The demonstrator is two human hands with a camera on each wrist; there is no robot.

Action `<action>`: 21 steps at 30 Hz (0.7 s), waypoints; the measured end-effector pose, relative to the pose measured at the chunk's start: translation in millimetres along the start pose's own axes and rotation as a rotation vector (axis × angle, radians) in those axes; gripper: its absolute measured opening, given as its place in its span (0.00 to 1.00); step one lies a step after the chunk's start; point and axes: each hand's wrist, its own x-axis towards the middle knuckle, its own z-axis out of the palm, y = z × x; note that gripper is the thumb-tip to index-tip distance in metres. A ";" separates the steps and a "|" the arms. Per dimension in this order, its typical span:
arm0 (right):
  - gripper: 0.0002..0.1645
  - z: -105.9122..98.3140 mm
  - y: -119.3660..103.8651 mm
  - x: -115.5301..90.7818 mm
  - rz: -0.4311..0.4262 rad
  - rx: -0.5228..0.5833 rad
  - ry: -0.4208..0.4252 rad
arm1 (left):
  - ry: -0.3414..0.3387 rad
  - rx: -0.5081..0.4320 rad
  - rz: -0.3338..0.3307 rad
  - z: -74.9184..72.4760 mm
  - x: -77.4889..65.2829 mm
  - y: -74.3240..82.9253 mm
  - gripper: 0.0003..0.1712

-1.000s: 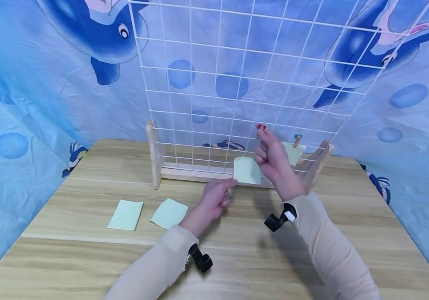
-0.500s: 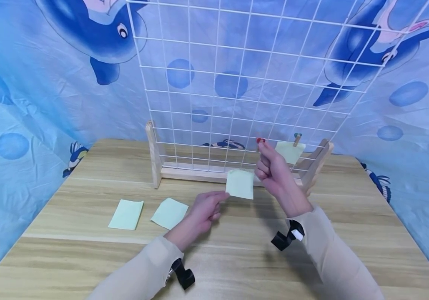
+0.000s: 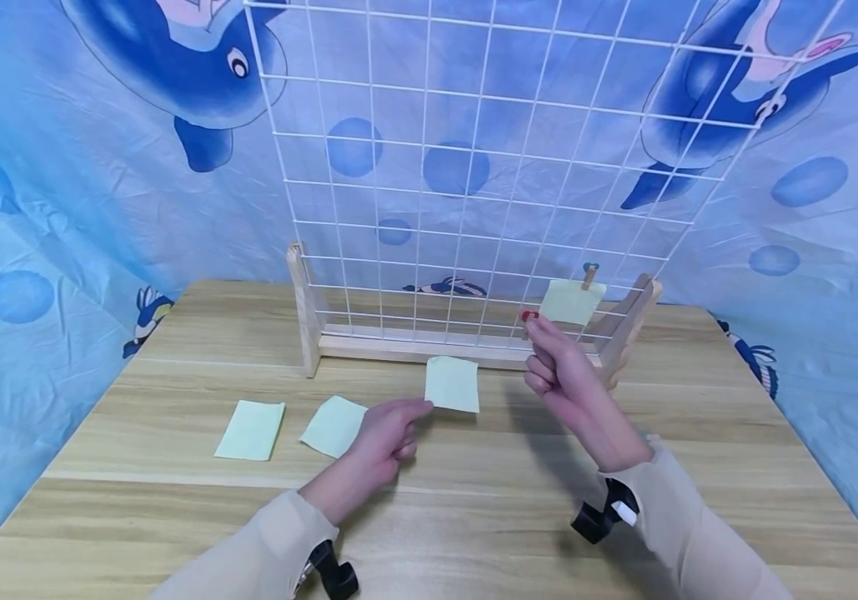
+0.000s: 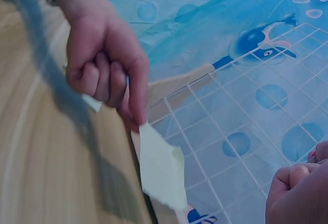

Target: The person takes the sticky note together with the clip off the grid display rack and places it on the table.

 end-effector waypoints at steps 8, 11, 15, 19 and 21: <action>0.11 -21.7 -1.3 -20.9 -0.038 -0.072 -0.001 | 0.027 0.019 -0.006 -16.9 -6.5 -3.5 0.23; 0.12 -30.2 -2.8 -28.3 -0.046 -0.129 -0.010 | 0.030 0.022 -0.009 -21.2 -8.5 -3.9 0.26; 0.11 -41.2 -3.9 -38.5 -0.047 -0.216 0.003 | 0.036 0.030 -0.013 -24.4 -9.7 -4.5 0.24; 0.13 -52.9 -4.4 -50.0 -0.068 -0.318 0.036 | 0.039 0.034 -0.018 -26.2 -10.2 -5.9 0.22; 0.13 -59.2 -5.0 -55.7 -0.082 -0.380 0.062 | 0.040 0.033 -0.019 -26.8 -10.5 -6.3 0.21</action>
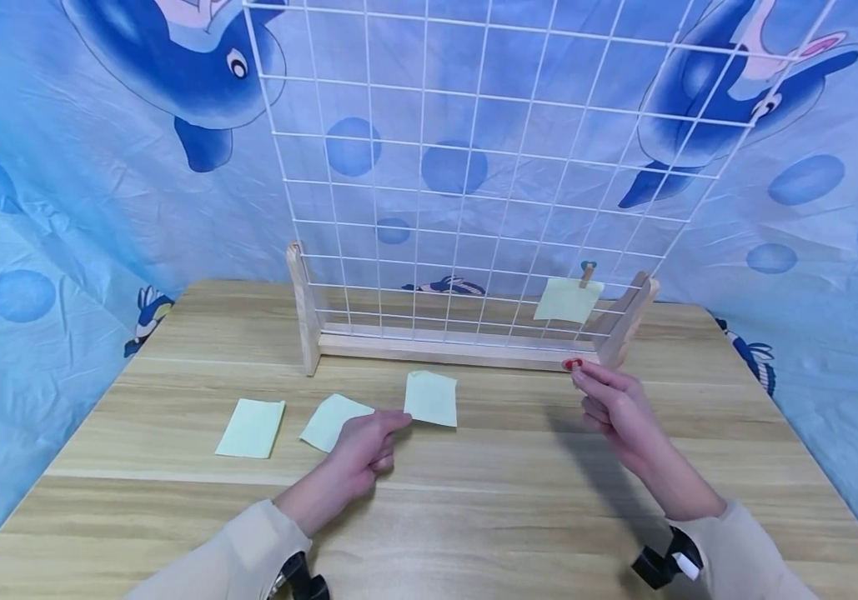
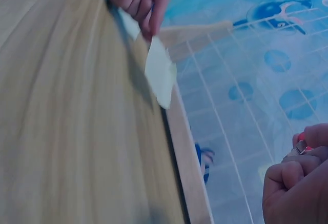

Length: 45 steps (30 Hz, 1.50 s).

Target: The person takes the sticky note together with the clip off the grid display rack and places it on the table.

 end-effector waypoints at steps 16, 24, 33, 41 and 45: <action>0.19 -51.8 14.4 -41.7 -0.045 -0.914 0.131 | 0.037 0.001 -0.032 -1.1 -7.6 1.6 0.13; 0.14 -67.2 22.1 -55.8 -0.048 -1.025 0.121 | 0.048 0.036 -0.060 -7.3 -13.4 2.2 0.22; 0.15 -83.3 31.8 -73.3 0.044 -1.074 0.111 | -0.021 0.083 -0.090 -12.3 -23.1 2.8 0.24; 0.11 -89.0 39.7 -77.9 0.027 -1.157 0.111 | -0.088 0.105 -0.097 -14.9 -25.9 0.7 0.14; 0.10 -91.2 42.6 -78.9 0.020 -1.182 0.111 | -0.107 0.114 -0.093 -16.6 -26.3 -0.7 0.05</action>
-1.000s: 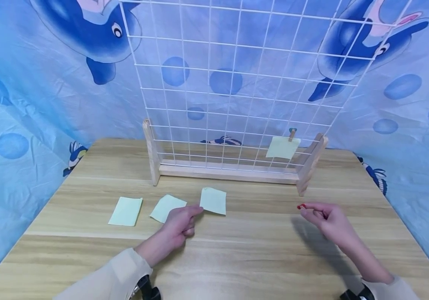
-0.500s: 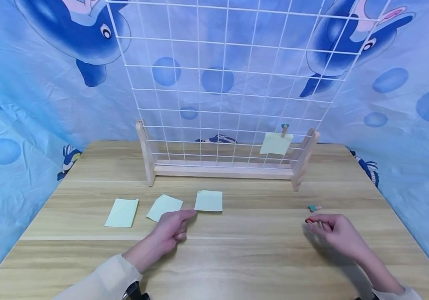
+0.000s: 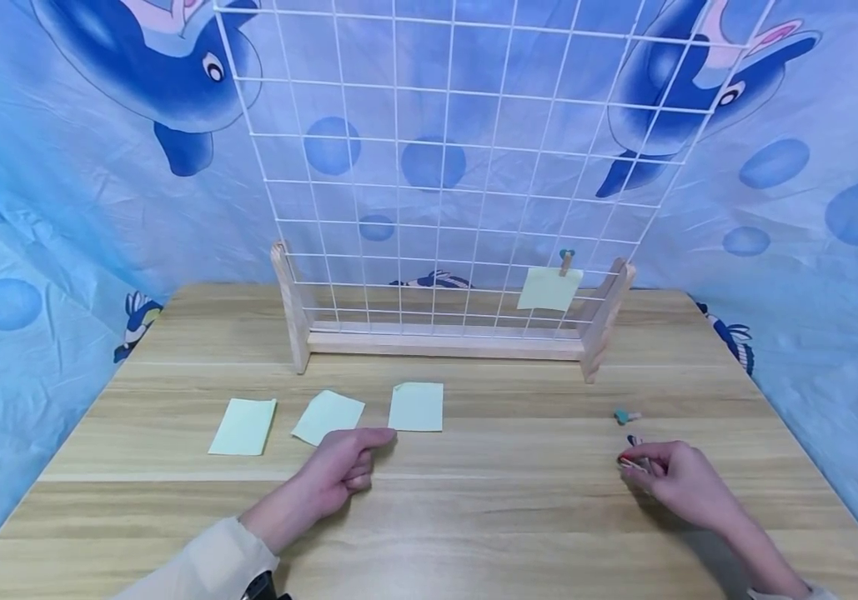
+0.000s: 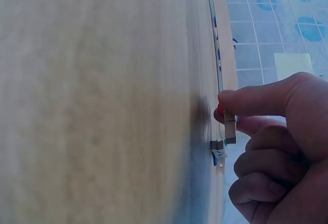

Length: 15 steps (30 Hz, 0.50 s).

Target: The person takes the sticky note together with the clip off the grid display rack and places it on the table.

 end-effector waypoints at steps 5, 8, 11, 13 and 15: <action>0.10 0.5 2.1 0.0 0.010 -0.038 -0.006 | -0.046 0.013 0.002 -2.7 -1.9 -1.5 0.13; 0.11 1.0 3.0 -1.0 0.033 -0.036 -0.020 | -0.072 0.017 0.006 -3.4 -3.1 -1.8 0.16; 0.11 1.4 3.3 -2.1 0.050 -0.029 -0.026 | -0.087 0.021 0.011 -3.7 -4.0 -1.9 0.19; 0.11 1.4 2.7 -2.8 0.064 -0.022 -0.033 | -0.093 0.024 0.015 -3.9 -4.9 -1.9 0.21; 0.12 1.5 1.6 -3.4 0.079 -0.020 -0.041 | -0.099 0.026 0.014 -4.5 -5.7 -2.2 0.22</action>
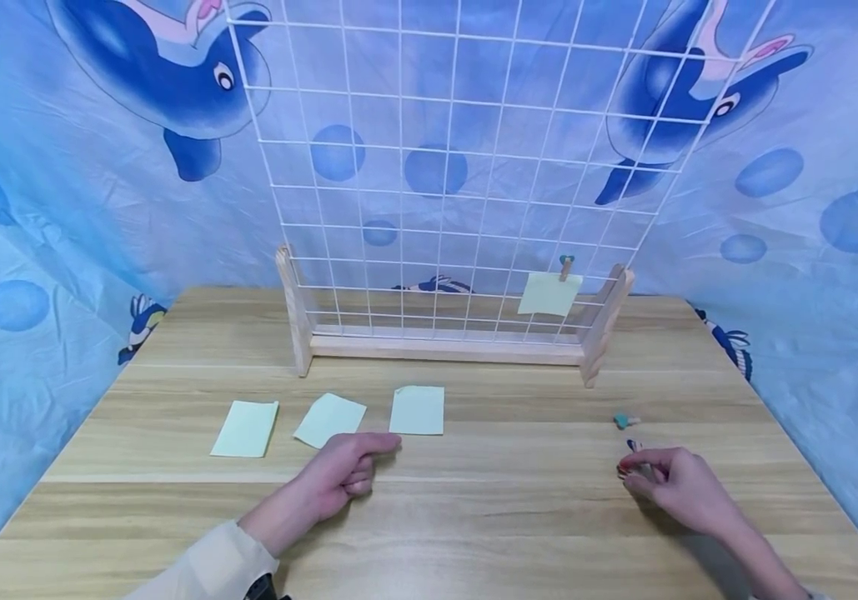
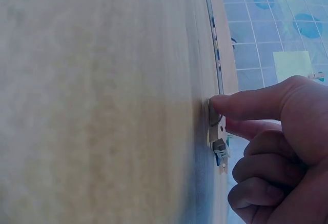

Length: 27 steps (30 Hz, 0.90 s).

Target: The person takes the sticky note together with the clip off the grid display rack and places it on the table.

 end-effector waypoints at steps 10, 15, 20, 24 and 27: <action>0.11 -2.4 -6.1 -3.2 -0.035 0.019 0.069 | -0.023 0.008 0.016 -1.3 -0.5 -1.0 0.24; 0.08 -12.1 -18.6 -6.0 -0.168 0.048 0.163 | -0.038 0.008 0.033 -3.7 -0.5 -2.2 0.29; 0.06 -19.5 -31.2 -7.8 -0.233 0.077 0.188 | -0.054 0.010 0.039 -5.0 -1.1 -3.8 0.29; 0.06 -21.1 -40.4 -9.2 -0.265 0.103 0.188 | -0.066 0.016 0.039 -5.2 -1.4 -5.6 0.30; 0.05 -21.4 -46.9 -8.9 -0.308 0.126 0.203 | -0.067 0.021 0.044 -5.3 -1.5 -6.3 0.31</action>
